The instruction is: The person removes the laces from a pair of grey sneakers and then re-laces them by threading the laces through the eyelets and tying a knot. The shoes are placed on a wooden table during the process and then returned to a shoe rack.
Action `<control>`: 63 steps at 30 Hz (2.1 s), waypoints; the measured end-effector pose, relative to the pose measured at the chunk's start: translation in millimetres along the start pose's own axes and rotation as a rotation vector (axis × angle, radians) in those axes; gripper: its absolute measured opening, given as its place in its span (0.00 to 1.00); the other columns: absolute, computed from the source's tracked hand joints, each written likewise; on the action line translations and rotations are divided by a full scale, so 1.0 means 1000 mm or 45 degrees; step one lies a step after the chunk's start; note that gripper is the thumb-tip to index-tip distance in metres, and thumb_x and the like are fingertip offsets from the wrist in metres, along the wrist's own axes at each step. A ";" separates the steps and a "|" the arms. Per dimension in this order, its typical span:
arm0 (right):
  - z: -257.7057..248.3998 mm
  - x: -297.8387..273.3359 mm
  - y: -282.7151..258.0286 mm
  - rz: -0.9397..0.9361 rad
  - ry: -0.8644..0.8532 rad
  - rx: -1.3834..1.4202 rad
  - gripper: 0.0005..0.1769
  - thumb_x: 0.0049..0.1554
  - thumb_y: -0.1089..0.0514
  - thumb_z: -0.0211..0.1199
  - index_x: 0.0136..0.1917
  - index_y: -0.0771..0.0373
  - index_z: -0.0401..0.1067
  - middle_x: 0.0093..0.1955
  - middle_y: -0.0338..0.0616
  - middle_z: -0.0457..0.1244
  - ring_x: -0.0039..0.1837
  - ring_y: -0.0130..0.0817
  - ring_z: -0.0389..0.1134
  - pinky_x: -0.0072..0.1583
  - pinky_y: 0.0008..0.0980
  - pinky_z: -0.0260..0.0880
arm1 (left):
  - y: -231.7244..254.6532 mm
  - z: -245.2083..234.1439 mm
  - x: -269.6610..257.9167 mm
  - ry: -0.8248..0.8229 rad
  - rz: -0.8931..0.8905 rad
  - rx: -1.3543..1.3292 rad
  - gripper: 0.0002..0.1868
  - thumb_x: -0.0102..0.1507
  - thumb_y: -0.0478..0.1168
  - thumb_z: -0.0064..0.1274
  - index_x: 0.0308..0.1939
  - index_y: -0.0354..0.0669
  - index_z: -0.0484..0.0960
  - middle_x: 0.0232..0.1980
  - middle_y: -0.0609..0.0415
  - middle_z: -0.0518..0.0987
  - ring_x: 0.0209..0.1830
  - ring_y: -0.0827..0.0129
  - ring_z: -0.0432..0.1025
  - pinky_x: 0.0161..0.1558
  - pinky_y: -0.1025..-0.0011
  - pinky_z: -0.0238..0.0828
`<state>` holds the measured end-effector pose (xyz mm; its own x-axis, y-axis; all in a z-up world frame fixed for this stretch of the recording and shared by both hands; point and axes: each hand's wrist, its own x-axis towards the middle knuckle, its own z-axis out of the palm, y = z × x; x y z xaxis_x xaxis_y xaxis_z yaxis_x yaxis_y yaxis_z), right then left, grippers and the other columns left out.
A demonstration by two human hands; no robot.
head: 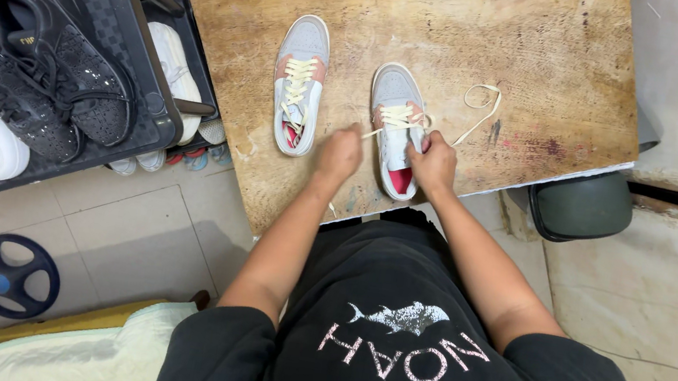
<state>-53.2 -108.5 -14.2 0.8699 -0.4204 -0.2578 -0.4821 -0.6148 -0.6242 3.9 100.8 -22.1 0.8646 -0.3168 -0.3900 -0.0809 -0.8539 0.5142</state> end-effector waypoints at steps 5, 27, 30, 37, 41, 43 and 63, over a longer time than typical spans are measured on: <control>-0.002 0.002 0.000 0.006 -0.011 0.043 0.20 0.49 0.51 0.73 0.36 0.63 0.64 0.34 0.56 0.66 0.40 0.56 0.69 0.47 0.48 0.70 | -0.051 0.020 -0.009 -0.196 -0.096 0.314 0.12 0.62 0.35 0.45 0.39 0.38 0.86 0.44 0.37 0.84 0.44 0.44 0.80 0.45 0.51 0.76; 0.002 0.037 -0.028 -0.816 -0.225 -0.222 0.07 0.55 0.58 0.68 0.49 0.58 0.79 0.54 0.52 0.61 0.60 0.51 0.63 0.60 0.45 0.68 | -0.009 0.059 0.051 0.135 0.098 -0.249 0.16 0.68 0.42 0.41 0.44 0.36 0.82 0.46 0.36 0.82 0.48 0.43 0.78 0.53 0.52 0.73; 0.011 0.047 -0.035 -0.724 -0.151 -0.325 0.08 0.57 0.55 0.69 0.45 0.62 0.79 0.59 0.57 0.61 0.61 0.55 0.60 0.62 0.47 0.65 | -0.016 0.084 0.075 -0.024 -0.154 -0.427 0.21 0.68 0.49 0.42 0.42 0.35 0.84 0.46 0.32 0.81 0.50 0.39 0.76 0.55 0.50 0.69; -0.009 0.036 -0.042 -0.580 -0.232 -0.303 0.21 0.51 0.53 0.70 0.54 0.66 0.71 0.55 0.58 0.59 0.62 0.57 0.61 0.62 0.50 0.63 | -0.028 0.061 0.057 -0.391 -0.369 -0.695 0.23 0.71 0.49 0.39 0.40 0.34 0.84 0.40 0.35 0.83 0.45 0.45 0.79 0.51 0.52 0.74; -0.019 0.029 -0.032 -0.433 -0.250 -0.220 0.18 0.54 0.57 0.67 0.53 0.66 0.65 0.50 0.60 0.64 0.55 0.59 0.67 0.57 0.51 0.68 | -0.018 -0.001 0.022 -0.406 -0.118 -0.336 0.18 0.69 0.46 0.38 0.42 0.44 0.83 0.46 0.46 0.83 0.48 0.56 0.77 0.54 0.58 0.69; -0.017 0.028 -0.029 -0.349 -0.238 -0.188 0.15 0.57 0.58 0.65 0.51 0.65 0.64 0.48 0.60 0.67 0.51 0.60 0.69 0.55 0.52 0.69 | -0.001 -0.029 0.004 -0.449 -0.127 -0.192 0.21 0.71 0.46 0.34 0.42 0.46 0.85 0.49 0.47 0.81 0.53 0.57 0.74 0.61 0.55 0.60; 0.002 -0.051 -0.014 0.221 -0.424 0.521 0.22 0.56 0.61 0.63 0.64 0.61 0.70 0.50 0.44 0.68 0.51 0.34 0.70 0.55 0.34 0.69 | 0.117 -0.288 -0.120 -0.009 1.074 -1.694 0.23 0.75 0.49 0.50 0.33 0.32 0.77 0.48 0.42 0.83 0.46 0.64 0.78 0.51 0.66 0.77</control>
<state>-90.8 -76.4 6.3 0.7990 -0.2182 -0.5603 -0.5995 -0.2180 -0.7701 33.5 157.9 304.3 0.7950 -0.5002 0.3432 -0.0392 0.5222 0.8519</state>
